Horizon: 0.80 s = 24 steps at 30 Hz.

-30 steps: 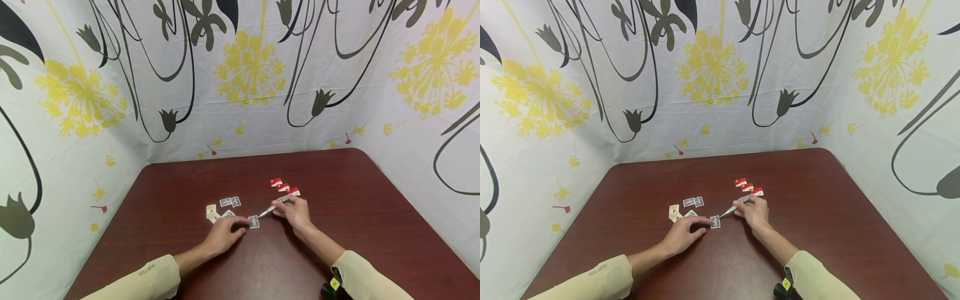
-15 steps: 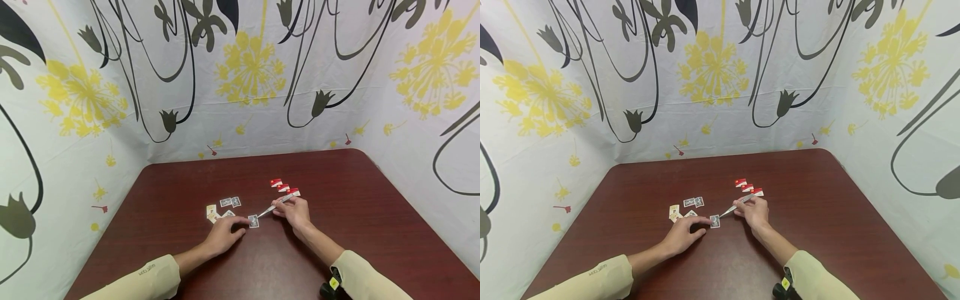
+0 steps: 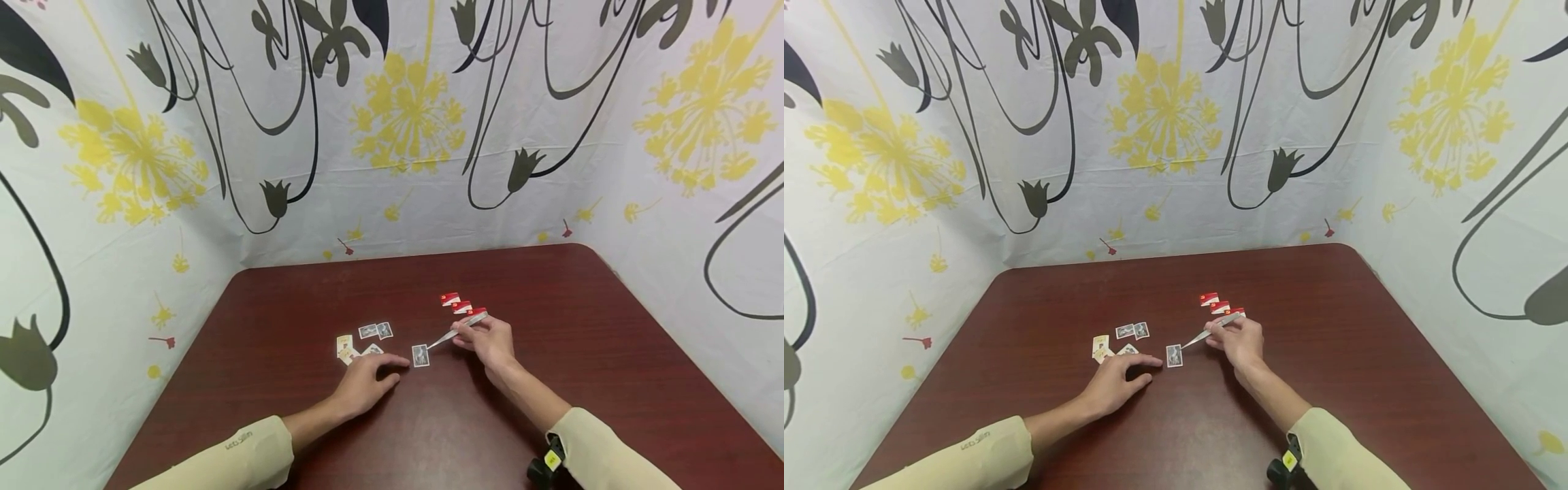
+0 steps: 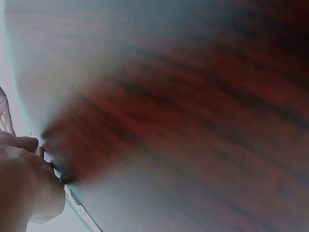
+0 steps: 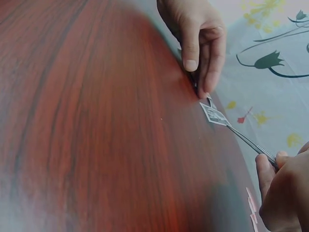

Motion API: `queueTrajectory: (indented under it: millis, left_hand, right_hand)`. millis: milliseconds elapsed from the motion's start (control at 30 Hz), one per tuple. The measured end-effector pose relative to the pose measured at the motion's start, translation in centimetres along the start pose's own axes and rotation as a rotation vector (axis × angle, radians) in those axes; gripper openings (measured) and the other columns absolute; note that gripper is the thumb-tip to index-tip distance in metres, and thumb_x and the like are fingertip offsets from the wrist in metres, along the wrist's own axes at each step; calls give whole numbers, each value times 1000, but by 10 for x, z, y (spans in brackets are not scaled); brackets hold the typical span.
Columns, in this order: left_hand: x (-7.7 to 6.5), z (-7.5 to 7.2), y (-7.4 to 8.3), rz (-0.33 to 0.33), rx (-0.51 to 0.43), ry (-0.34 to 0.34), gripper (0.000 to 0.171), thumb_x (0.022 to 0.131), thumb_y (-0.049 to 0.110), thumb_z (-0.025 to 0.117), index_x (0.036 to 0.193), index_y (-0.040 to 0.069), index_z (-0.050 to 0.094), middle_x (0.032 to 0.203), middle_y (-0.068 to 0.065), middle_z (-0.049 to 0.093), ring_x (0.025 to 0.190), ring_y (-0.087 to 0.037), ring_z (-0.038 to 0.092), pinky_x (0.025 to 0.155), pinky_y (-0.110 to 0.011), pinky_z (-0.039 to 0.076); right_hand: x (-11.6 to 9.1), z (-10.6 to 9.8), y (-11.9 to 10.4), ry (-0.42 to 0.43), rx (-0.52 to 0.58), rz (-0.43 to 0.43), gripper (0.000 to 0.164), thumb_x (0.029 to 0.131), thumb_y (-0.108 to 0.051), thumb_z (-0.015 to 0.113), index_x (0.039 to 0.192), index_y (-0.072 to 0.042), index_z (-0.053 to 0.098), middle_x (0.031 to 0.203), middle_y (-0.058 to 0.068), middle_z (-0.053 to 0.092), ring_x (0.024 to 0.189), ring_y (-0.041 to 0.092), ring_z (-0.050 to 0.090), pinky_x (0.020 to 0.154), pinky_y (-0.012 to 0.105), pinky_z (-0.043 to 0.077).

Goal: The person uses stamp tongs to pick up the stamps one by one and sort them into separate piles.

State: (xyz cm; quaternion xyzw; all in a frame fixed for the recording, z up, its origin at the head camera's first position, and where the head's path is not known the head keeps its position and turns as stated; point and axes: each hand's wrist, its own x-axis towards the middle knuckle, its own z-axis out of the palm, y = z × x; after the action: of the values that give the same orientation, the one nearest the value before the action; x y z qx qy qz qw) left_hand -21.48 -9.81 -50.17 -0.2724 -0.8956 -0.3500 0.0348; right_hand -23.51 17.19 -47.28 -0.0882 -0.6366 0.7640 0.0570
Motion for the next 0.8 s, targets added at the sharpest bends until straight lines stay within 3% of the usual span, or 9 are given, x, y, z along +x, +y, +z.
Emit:
queueTrajectory:
  millis: [500, 800]
  left_hand:
    - [-1, 0, 1, 0, -8, 4, 29, 96, 9, 78, 123, 20, 80, 120, 10, 77, 121, -16, 68, 104, -44, 52]
    - [-1, 0, 2, -11, -11, -6, 28, 98, 10, 77, 123, 21, 80, 120, 12, 76, 121, -14, 68, 105, -43, 52]
  right_hand:
    - [0, -35, -16, 28, -11, -32, 28, 97, 6, 72, 118, 22, 61, 94, 14, 80, 77, 14, 78, 75, 33, 63]
    - [0, -65, -20, 24, -67, -26, 27, 99, 1, 73, 115, 19, 63, 92, 6, 79, 79, 12, 78, 77, 32, 63]
